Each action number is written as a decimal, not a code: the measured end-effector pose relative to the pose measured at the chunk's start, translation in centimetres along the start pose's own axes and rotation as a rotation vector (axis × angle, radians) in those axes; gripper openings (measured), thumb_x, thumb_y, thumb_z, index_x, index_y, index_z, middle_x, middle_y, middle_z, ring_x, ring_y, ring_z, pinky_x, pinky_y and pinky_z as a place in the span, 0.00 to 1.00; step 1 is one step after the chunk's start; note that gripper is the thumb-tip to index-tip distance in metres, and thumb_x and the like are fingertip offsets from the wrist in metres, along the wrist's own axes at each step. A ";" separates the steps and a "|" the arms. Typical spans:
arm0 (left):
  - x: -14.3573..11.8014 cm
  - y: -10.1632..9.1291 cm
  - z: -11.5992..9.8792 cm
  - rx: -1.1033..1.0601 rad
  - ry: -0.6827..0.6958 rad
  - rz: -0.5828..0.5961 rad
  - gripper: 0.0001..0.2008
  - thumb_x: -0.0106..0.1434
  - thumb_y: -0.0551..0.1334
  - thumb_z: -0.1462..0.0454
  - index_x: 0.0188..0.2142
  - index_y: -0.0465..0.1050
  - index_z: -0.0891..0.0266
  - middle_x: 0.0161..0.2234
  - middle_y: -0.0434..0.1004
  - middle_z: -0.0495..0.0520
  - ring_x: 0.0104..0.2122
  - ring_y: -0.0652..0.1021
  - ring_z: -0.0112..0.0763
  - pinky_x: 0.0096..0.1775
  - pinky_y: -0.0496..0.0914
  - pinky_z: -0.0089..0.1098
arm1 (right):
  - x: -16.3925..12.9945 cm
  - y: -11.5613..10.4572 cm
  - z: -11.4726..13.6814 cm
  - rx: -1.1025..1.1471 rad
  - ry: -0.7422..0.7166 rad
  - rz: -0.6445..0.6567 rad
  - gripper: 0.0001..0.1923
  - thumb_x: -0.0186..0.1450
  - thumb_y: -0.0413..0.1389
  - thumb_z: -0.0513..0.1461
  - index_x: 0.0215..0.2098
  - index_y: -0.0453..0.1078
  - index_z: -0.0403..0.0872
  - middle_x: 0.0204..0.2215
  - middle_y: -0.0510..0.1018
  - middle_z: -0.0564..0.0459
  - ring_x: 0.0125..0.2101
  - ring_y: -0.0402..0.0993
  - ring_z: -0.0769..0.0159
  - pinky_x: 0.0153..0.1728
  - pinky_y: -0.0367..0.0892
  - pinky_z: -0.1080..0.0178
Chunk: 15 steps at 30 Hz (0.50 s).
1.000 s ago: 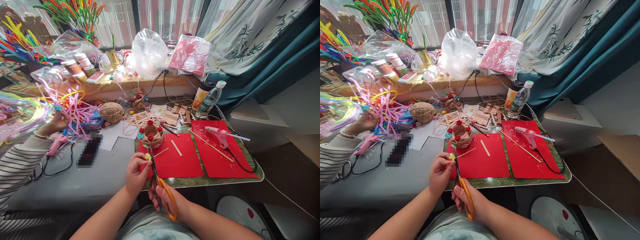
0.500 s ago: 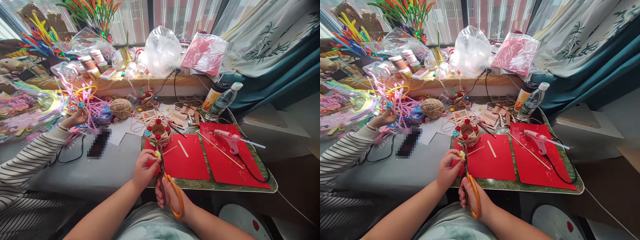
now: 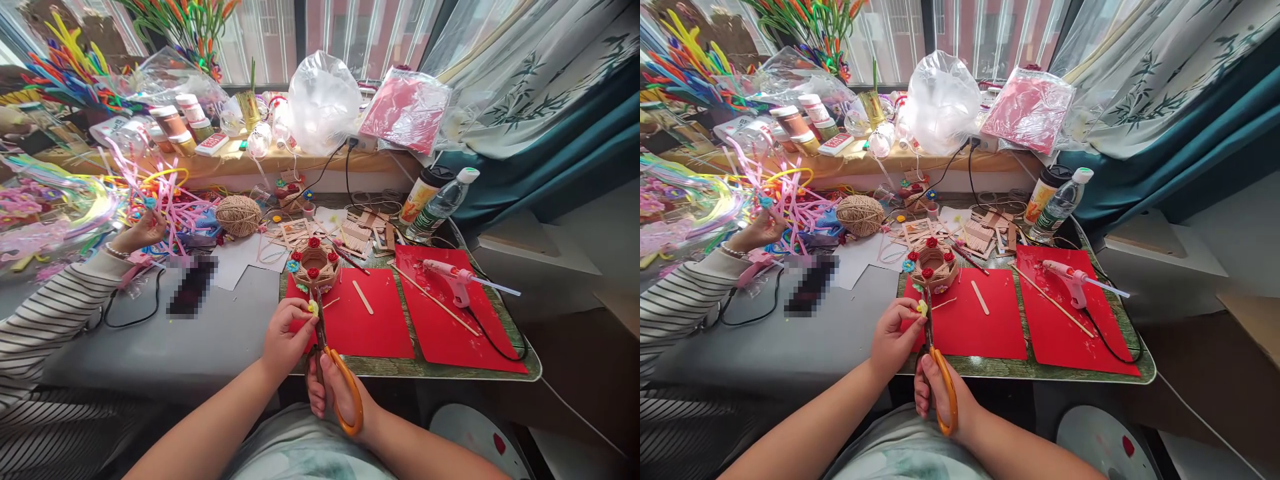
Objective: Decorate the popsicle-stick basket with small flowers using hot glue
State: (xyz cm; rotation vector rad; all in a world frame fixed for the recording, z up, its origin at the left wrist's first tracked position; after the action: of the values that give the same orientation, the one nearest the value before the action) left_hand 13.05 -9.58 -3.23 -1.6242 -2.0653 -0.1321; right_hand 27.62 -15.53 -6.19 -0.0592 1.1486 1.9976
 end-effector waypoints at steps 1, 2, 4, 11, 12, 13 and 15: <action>0.0 0.0 0.0 -0.005 -0.002 0.002 0.04 0.69 0.68 0.64 0.36 0.75 0.58 0.41 0.78 0.56 0.43 0.80 0.36 0.48 0.76 0.39 | 0.0 0.0 0.0 -0.001 0.001 -0.002 0.34 0.62 0.60 0.69 0.37 0.60 0.51 0.20 0.61 0.67 0.17 0.55 0.75 0.20 0.57 0.68; 0.0 0.1 0.1 -0.010 -0.004 0.003 0.04 0.69 0.68 0.64 0.37 0.75 0.58 0.42 0.79 0.56 0.44 0.80 0.37 0.48 0.76 0.39 | 0.0 0.0 0.0 0.000 0.001 -0.005 0.34 0.61 0.60 0.70 0.37 0.60 0.51 0.20 0.60 0.67 0.17 0.55 0.75 0.20 0.57 0.68; 0.0 0.1 0.1 -0.019 -0.011 0.002 0.04 0.69 0.68 0.64 0.37 0.74 0.58 0.42 0.79 0.56 0.44 0.80 0.37 0.48 0.75 0.39 | 0.0 0.0 0.0 0.004 0.000 -0.007 0.34 0.61 0.60 0.70 0.37 0.60 0.51 0.20 0.60 0.67 0.17 0.55 0.75 0.20 0.57 0.68; 0.1 0.1 0.2 -0.003 -0.008 0.008 0.04 0.69 0.68 0.63 0.37 0.76 0.58 0.42 0.79 0.56 0.44 0.80 0.37 0.48 0.75 0.39 | 0.1 0.1 0.0 0.001 -0.005 -0.019 0.36 0.60 0.60 0.71 0.37 0.60 0.51 0.19 0.60 0.67 0.16 0.54 0.76 0.19 0.56 0.68; 0.1 0.1 0.2 0.001 -0.002 0.010 0.03 0.69 0.68 0.64 0.37 0.76 0.58 0.42 0.79 0.56 0.43 0.80 0.36 0.48 0.75 0.39 | 0.1 0.1 0.0 0.000 -0.005 -0.026 0.36 0.59 0.60 0.71 0.37 0.60 0.51 0.19 0.60 0.67 0.16 0.54 0.76 0.19 0.56 0.68; 0.1 0.1 0.1 0.006 0.002 0.012 0.03 0.69 0.69 0.64 0.37 0.77 0.58 0.41 0.79 0.55 0.43 0.80 0.36 0.47 0.76 0.38 | 0.1 0.1 0.0 -0.001 -0.003 -0.030 0.36 0.59 0.60 0.71 0.37 0.60 0.51 0.19 0.60 0.67 0.16 0.54 0.76 0.19 0.56 0.68; 0.2 0.0 0.0 0.018 0.000 0.011 0.03 0.68 0.69 0.63 0.36 0.77 0.58 0.41 0.79 0.55 0.42 0.80 0.36 0.47 0.76 0.38 | 0.1 0.2 0.0 -0.002 -0.003 -0.034 0.36 0.59 0.61 0.71 0.37 0.60 0.51 0.19 0.59 0.67 0.16 0.54 0.76 0.19 0.56 0.69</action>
State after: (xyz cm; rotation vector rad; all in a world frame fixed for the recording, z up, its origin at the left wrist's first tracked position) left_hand 13.05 -9.38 -3.16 -1.6251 -2.0512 -0.1097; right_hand 27.47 -15.52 -6.10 -0.0767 1.1365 1.9691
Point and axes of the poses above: each hand's wrist, its own x-axis towards the middle knuckle, its own y-axis out of the palm, z = x × y, the point moved 3 cm from there along x, towards the middle knuckle
